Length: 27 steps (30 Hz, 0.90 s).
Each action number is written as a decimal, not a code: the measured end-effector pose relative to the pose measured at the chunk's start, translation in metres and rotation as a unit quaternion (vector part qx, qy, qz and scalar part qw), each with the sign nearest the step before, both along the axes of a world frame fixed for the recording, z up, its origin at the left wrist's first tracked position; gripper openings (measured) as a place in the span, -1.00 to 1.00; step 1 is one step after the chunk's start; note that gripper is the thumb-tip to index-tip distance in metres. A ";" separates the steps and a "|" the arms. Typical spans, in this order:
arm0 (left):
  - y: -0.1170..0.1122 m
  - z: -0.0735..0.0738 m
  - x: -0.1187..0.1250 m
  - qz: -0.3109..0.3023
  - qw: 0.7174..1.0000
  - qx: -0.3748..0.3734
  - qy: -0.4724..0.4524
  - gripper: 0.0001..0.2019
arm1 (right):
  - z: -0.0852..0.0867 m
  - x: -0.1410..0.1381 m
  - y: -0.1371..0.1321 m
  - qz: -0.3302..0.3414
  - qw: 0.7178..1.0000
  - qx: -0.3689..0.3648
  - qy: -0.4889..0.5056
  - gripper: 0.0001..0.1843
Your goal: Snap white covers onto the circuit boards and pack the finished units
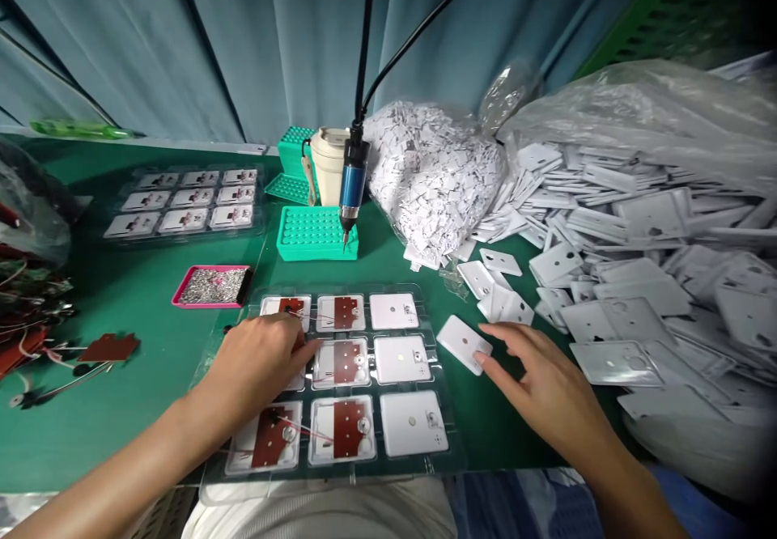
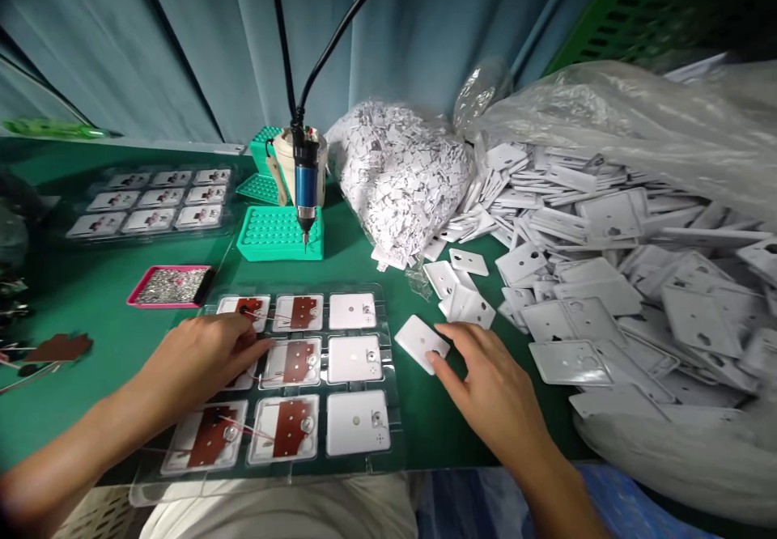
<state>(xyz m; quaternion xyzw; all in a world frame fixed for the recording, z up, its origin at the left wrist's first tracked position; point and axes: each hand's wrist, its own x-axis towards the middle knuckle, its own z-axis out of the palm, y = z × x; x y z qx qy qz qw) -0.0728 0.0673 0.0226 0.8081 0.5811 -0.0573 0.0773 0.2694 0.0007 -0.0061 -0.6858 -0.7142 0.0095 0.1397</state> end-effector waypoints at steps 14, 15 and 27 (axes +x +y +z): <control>0.008 -0.004 0.023 -0.047 0.860 -0.218 -0.458 -0.67 | 0.023 -0.094 0.026 0.326 0.926 0.140 0.127 -0.84; 0.010 -0.006 0.027 -0.051 0.850 -0.235 -0.470 -0.66 | 0.023 -0.106 0.030 0.343 0.918 0.151 0.132 -0.86; -0.005 -0.004 0.026 -0.166 0.906 -0.148 -0.361 -0.48 | 0.008 -0.125 0.034 0.314 0.918 0.100 0.220 -0.83</control>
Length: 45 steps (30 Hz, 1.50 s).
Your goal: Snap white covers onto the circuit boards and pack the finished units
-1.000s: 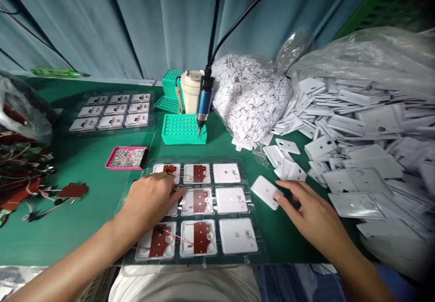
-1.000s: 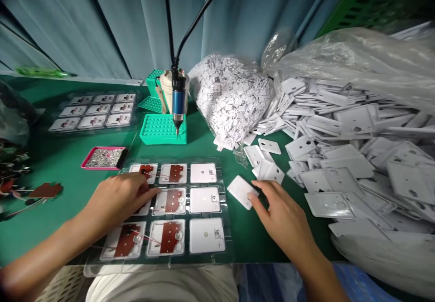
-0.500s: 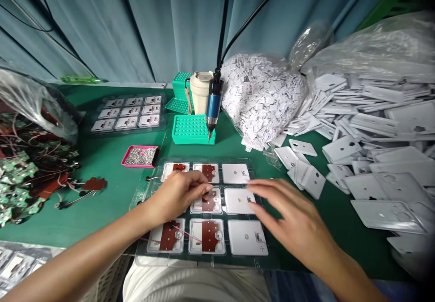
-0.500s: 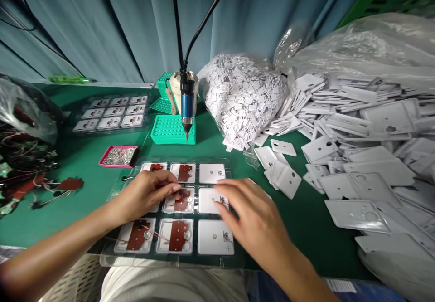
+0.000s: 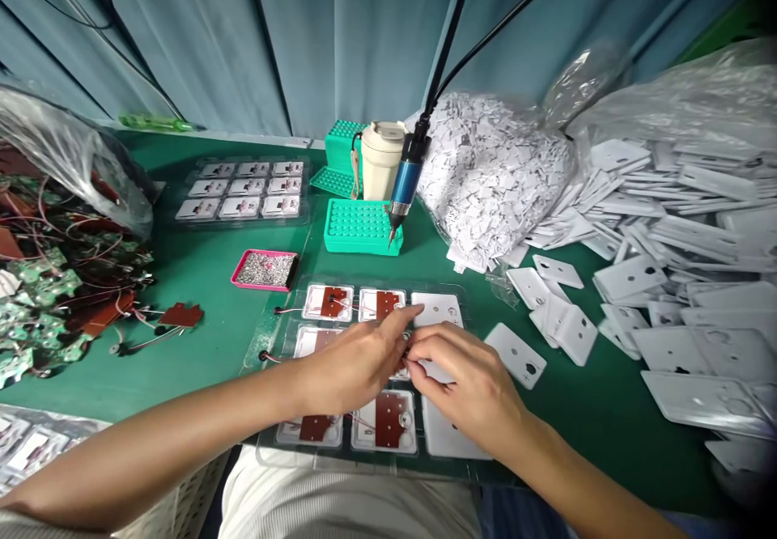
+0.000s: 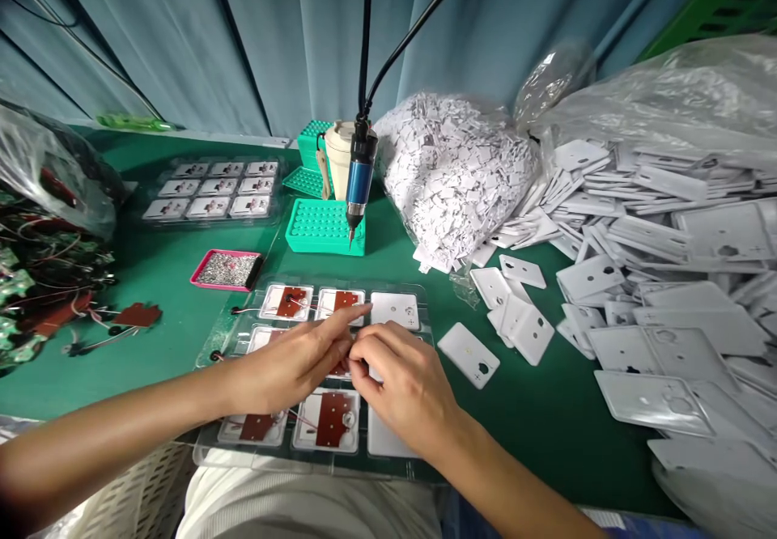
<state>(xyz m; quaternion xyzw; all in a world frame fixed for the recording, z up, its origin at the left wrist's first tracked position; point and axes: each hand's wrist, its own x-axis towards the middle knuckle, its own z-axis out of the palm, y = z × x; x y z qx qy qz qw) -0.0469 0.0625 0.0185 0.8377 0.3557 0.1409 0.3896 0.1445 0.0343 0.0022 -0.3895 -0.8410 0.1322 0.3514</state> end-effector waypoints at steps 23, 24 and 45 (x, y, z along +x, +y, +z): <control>-0.007 -0.018 -0.017 -0.086 0.942 0.307 0.104 -0.83 | -0.011 0.010 0.007 0.114 0.987 0.023 -0.115 -0.83; -0.007 -0.018 -0.016 -0.084 0.943 0.307 0.102 -0.82 | -0.010 0.011 0.010 0.122 0.985 0.028 -0.121 -0.83; -0.003 -0.020 -0.021 -0.089 0.944 0.310 0.072 -0.81 | 0.001 0.017 0.006 0.128 0.968 0.044 -0.210 -0.82</control>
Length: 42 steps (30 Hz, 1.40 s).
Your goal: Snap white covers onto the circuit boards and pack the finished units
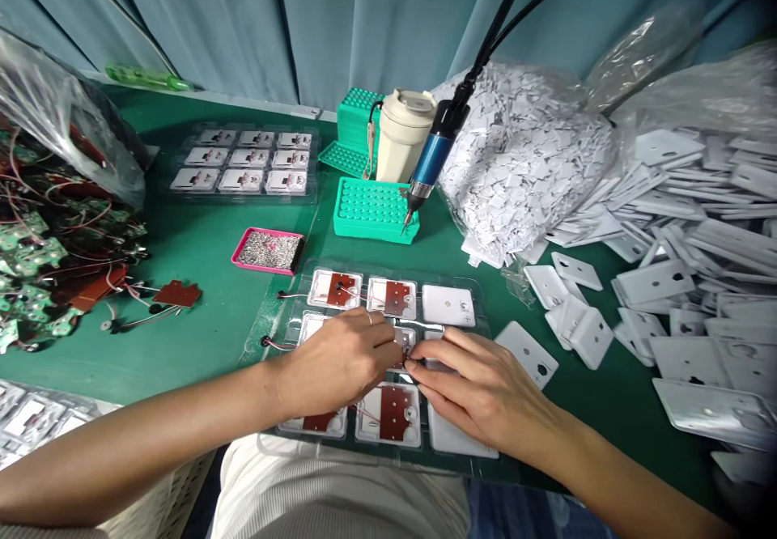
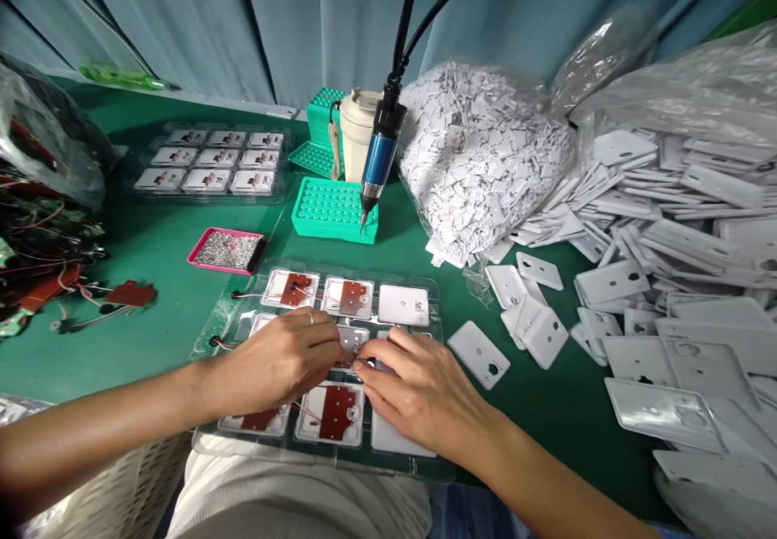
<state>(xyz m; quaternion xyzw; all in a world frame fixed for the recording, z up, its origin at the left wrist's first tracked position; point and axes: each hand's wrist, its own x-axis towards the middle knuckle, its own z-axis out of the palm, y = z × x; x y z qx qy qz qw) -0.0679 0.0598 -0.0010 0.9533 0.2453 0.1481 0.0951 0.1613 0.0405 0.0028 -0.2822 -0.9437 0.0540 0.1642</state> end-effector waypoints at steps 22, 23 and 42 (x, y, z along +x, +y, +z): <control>-0.009 0.016 -0.017 0.073 0.993 -0.092 -0.017 -0.77 | -0.001 0.089 -0.043 -0.391 0.919 0.054 0.004 -0.76; -0.008 0.017 -0.021 0.093 0.991 -0.092 -0.018 -0.77 | 0.004 0.080 -0.039 -0.373 0.926 0.056 0.024 -0.74; -0.014 0.009 -0.035 0.134 0.984 -0.109 -0.033 -0.72 | 0.001 -0.023 0.002 -0.080 0.996 -0.031 0.000 -0.81</control>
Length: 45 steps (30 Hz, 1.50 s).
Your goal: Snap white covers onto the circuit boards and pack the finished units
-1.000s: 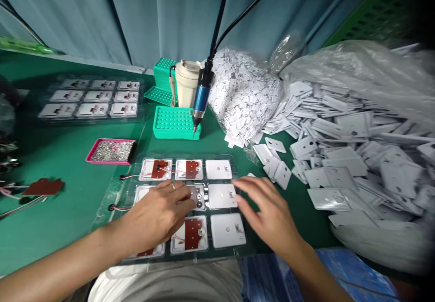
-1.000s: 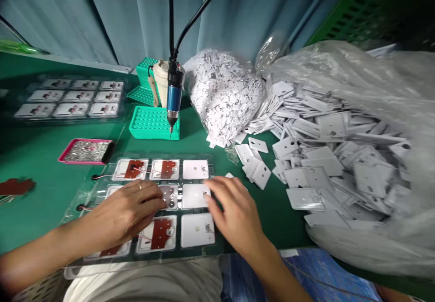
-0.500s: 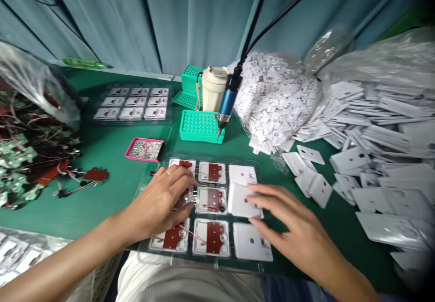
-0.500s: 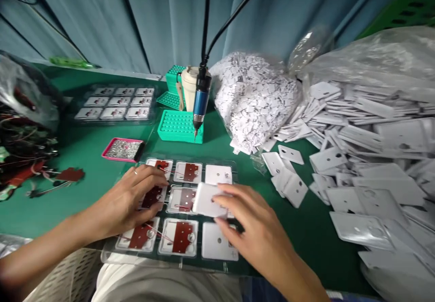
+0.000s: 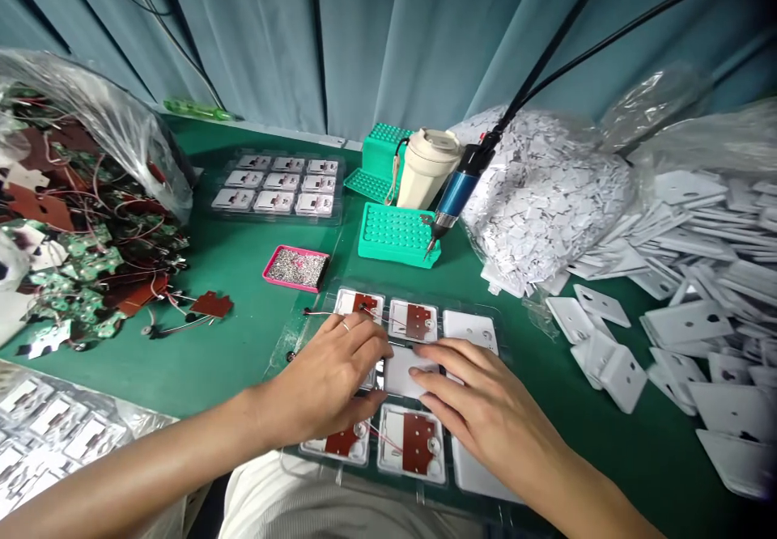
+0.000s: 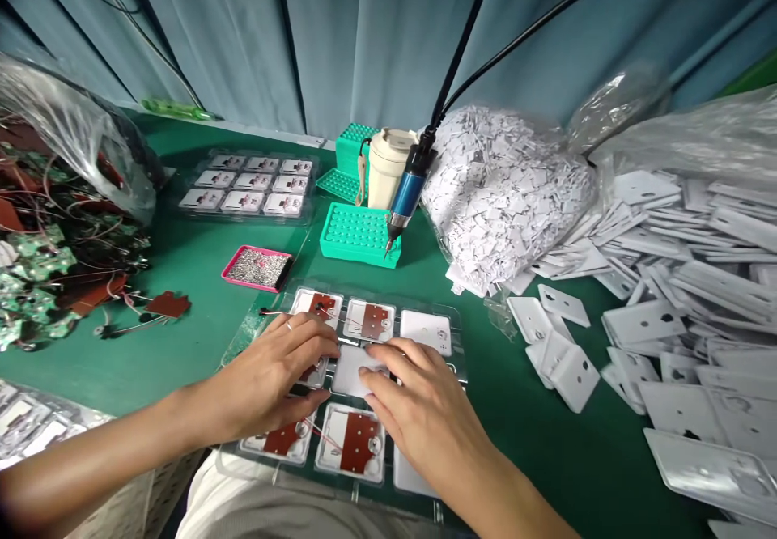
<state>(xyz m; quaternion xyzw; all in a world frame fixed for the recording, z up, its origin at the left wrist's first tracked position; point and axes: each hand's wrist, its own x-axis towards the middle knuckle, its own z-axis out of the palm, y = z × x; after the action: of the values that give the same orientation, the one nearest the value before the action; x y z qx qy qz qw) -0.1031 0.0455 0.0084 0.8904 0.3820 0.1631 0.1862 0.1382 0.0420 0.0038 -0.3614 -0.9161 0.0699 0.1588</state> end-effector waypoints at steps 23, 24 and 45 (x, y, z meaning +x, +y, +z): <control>0.005 -0.002 0.011 -0.132 0.970 0.186 0.083 -0.85 | -0.001 -0.003 -0.006 0.012 0.995 0.097 -0.015 -0.94; 0.006 -0.002 0.010 -0.131 0.974 0.166 0.084 -0.84 | 0.001 -0.011 -0.008 -0.008 0.994 0.100 -0.045 -0.92; 0.022 -0.004 0.007 -0.141 0.962 0.231 0.032 -0.79 | -0.015 0.021 0.015 0.112 0.977 0.142 0.111 -0.64</control>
<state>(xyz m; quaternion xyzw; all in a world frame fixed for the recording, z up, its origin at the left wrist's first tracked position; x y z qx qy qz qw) -0.0963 0.0670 0.0045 0.9587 0.2107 0.1903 -0.0158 0.1591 0.0571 -0.0115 -0.2202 -0.9281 -0.0040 0.3002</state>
